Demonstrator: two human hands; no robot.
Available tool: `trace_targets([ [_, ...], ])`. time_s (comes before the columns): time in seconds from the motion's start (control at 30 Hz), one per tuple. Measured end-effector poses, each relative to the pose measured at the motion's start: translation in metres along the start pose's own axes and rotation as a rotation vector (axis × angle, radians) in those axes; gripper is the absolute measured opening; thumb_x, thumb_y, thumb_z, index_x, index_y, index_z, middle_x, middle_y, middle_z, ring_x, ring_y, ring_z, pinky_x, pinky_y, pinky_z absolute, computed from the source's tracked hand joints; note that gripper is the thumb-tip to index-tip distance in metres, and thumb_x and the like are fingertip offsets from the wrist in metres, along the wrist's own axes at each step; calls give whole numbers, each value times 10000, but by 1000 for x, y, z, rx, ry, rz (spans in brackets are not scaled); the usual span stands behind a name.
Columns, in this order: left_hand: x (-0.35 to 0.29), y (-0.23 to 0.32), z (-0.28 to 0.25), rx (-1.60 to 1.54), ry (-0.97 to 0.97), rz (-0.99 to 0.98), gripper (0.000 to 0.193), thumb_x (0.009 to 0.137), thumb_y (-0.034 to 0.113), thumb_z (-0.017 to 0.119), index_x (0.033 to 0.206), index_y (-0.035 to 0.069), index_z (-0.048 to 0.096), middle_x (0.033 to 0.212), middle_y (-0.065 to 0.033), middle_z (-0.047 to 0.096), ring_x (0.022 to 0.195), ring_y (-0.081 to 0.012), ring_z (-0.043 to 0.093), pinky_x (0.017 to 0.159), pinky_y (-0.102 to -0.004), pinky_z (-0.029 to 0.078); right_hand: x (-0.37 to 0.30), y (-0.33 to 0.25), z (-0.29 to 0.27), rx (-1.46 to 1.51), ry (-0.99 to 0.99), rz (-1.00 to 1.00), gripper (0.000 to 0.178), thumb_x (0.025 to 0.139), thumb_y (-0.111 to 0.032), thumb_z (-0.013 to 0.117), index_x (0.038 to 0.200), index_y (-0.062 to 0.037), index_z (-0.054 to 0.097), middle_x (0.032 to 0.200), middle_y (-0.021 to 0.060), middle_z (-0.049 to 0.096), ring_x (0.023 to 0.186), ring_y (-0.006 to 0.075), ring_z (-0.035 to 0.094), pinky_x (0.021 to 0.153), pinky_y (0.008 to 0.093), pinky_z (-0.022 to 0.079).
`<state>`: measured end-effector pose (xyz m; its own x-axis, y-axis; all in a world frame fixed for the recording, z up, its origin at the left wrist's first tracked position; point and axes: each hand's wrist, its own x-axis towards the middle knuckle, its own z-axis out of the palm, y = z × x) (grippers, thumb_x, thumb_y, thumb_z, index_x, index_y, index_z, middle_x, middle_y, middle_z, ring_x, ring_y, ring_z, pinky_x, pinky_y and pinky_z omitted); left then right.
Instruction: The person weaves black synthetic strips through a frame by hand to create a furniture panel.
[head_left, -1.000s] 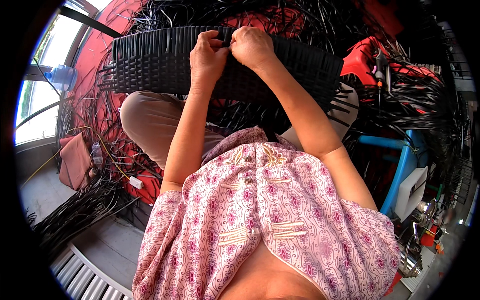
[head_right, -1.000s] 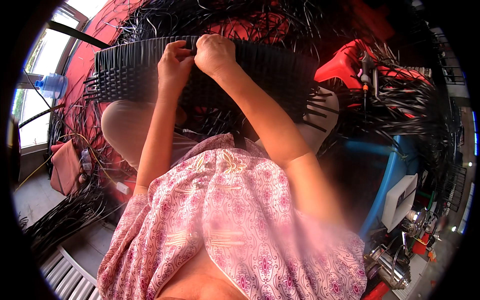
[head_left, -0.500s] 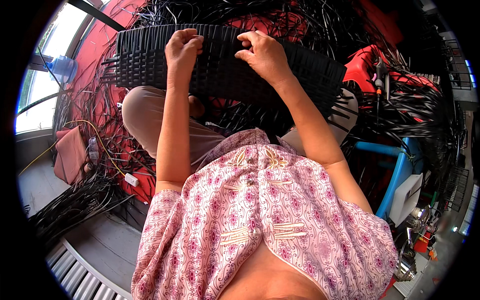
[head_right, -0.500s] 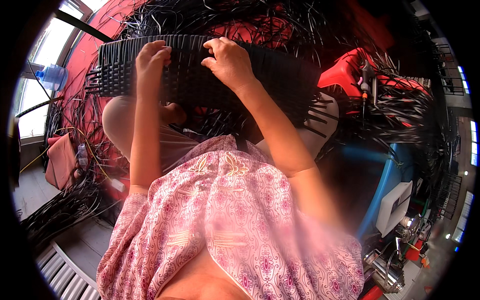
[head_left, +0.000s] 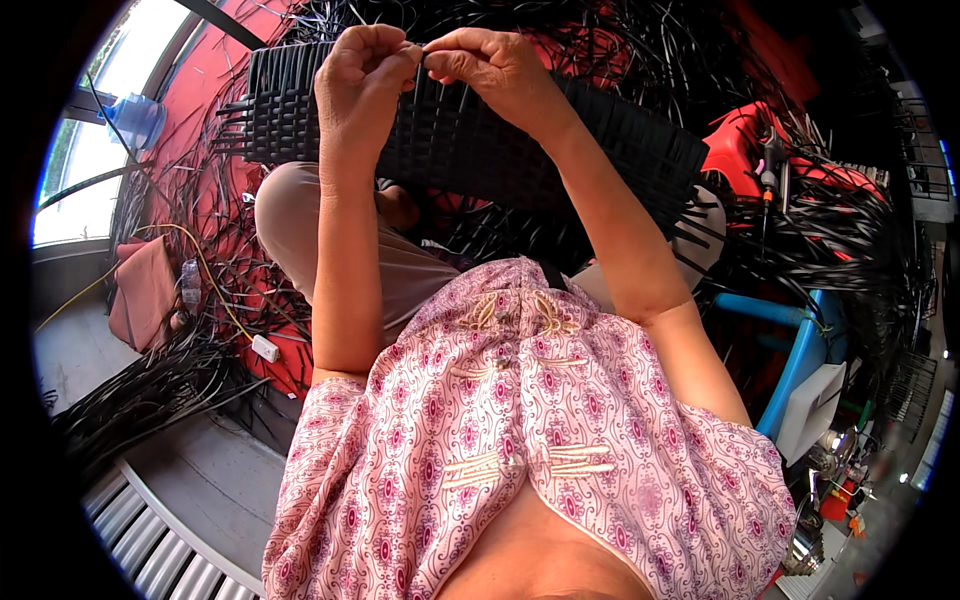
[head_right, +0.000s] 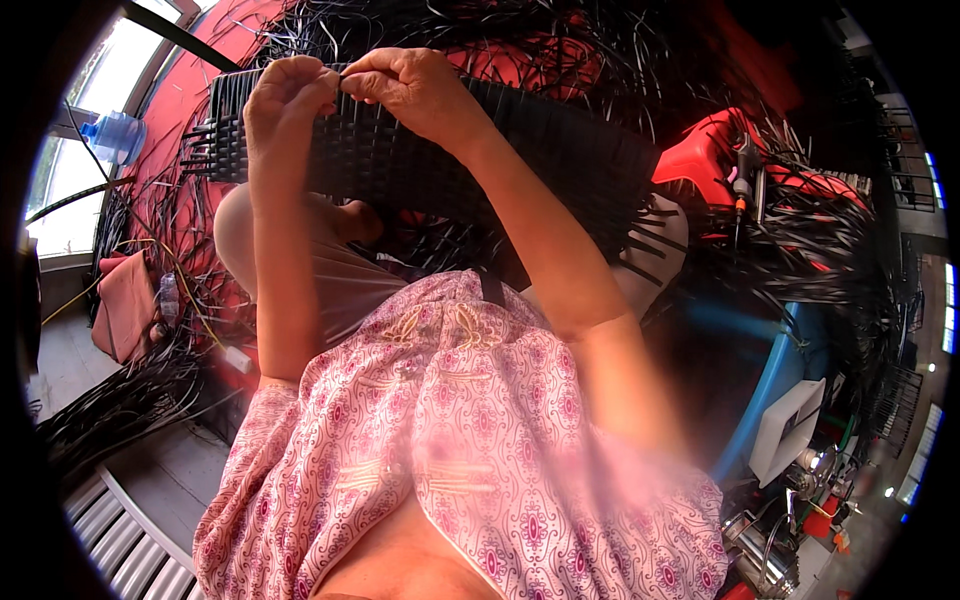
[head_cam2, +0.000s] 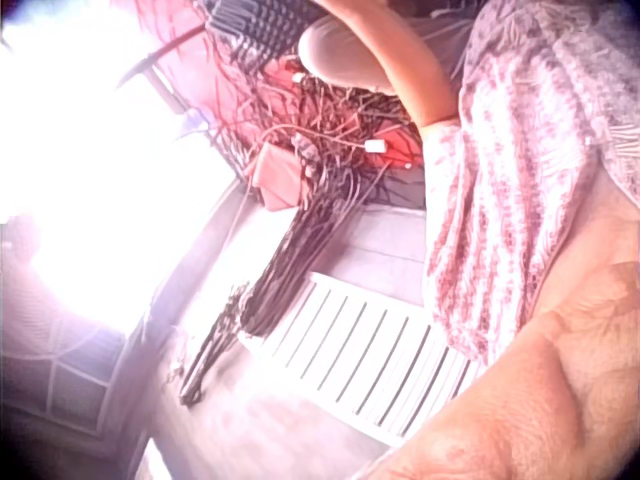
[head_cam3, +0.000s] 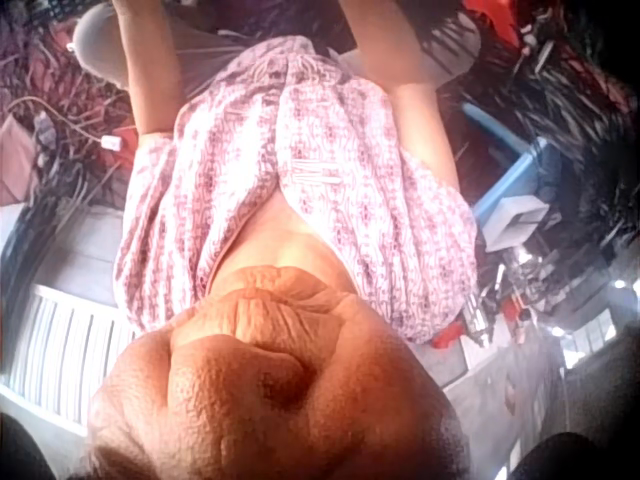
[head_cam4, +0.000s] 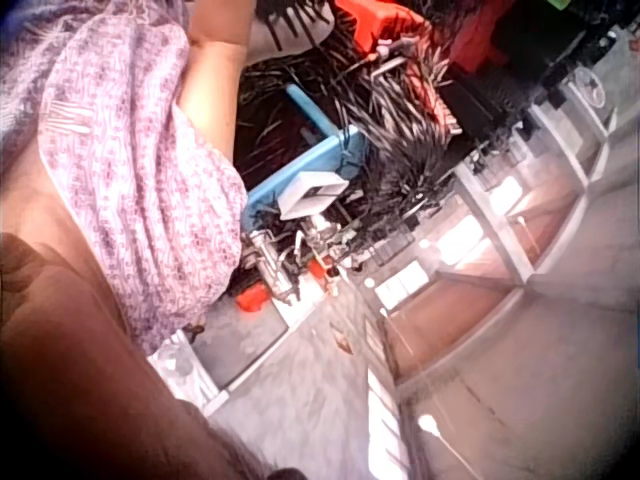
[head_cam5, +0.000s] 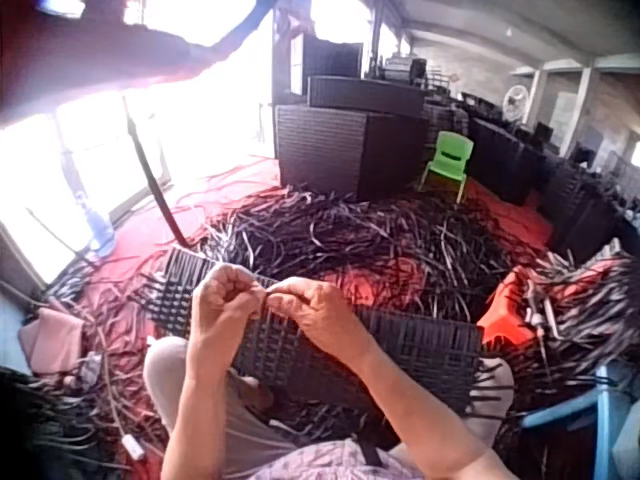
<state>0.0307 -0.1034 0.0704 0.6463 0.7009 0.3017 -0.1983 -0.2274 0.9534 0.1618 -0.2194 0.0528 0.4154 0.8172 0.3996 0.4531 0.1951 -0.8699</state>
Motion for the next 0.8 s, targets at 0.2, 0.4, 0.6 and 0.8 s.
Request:
trace_targets([
  [0.2,9,-40,8,16,-70,-59,203,859,63,709,1041,-9,657,876,-57,705,747,-106,658,675,-244,540,-17,13,-5,25,188,160,178,909,-190,720,979,-29,747,766,5,698,675,47,618,615,195,509],
  [0.4,-7,-81,34,614,-2,113,241,801,136,741,1006,82,627,921,-59,722,884,-261,700,778,-368,537,-22,20,-4,114,345,345,154,869,-152,728,897,-1,735,712,25,690,628,58,620,558,213,505],
  [0.6,-7,-71,42,777,-13,30,302,807,172,739,1085,92,650,996,-82,737,923,-276,707,816,-381,535,-23,26,1,-127,318,320,139,830,-144,734,825,-5,723,659,69,683,584,116,637,551,264,498],
  [0.8,1,-81,32,676,-33,30,323,796,138,738,1092,82,622,970,-79,734,913,-298,699,798,-405,533,-14,31,8,-505,284,271,137,765,-172,682,753,-41,721,728,191,685,707,366,686,695,444,555],
])
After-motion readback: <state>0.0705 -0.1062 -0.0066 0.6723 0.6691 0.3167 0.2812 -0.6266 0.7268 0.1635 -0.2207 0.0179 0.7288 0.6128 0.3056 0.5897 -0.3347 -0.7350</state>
